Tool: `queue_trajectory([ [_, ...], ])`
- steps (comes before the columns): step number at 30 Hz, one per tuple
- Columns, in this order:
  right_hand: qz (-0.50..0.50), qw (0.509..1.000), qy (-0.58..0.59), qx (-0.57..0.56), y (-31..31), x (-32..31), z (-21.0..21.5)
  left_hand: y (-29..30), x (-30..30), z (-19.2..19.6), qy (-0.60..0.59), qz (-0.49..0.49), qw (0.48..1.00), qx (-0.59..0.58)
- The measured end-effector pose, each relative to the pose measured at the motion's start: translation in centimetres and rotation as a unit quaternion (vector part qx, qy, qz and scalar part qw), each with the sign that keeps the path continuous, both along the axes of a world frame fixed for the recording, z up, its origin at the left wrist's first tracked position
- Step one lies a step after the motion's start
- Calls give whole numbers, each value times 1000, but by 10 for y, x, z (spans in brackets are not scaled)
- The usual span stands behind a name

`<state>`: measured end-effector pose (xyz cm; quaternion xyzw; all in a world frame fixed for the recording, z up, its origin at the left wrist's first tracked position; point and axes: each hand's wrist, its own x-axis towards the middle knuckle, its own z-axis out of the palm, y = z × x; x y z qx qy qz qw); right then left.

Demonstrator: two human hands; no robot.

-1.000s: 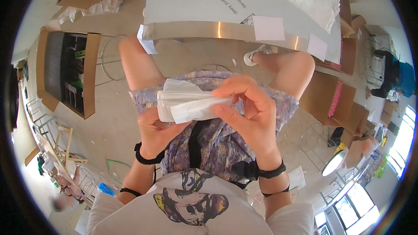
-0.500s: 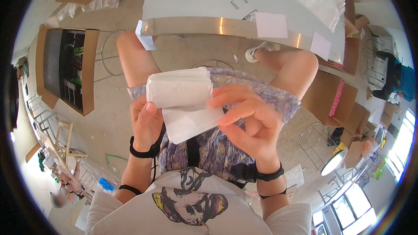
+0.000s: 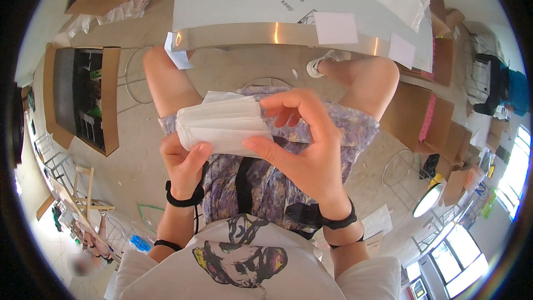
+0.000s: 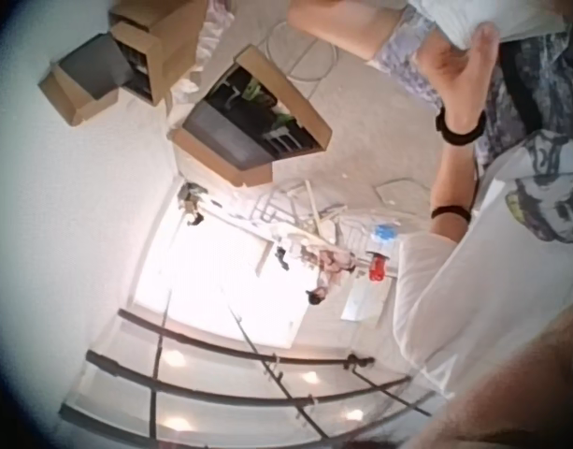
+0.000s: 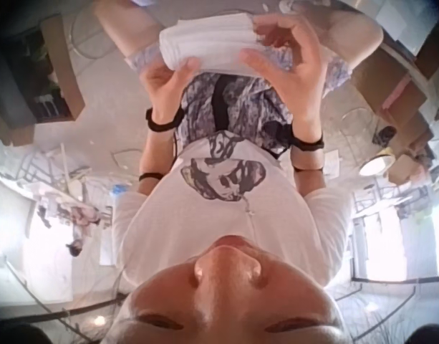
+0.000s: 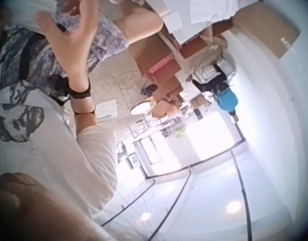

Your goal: The recorder is folding and stacking thin white protective film sheets on a stainless steel work surface.

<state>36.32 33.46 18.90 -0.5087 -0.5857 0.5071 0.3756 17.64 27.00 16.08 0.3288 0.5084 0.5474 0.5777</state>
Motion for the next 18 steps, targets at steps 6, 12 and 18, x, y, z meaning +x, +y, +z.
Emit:
queue_trajectory([
  [6,-16,991,96,-95,-7,1,0,-3,0,0,-21,34,999,-1],
  [12,-3,988,153,-37,-9,-1,0,-4,1,-5,-75,82,994,-7],
  [18,134,983,124,14,-9,20,0,1,2,-3,-84,105,991,-17],
])
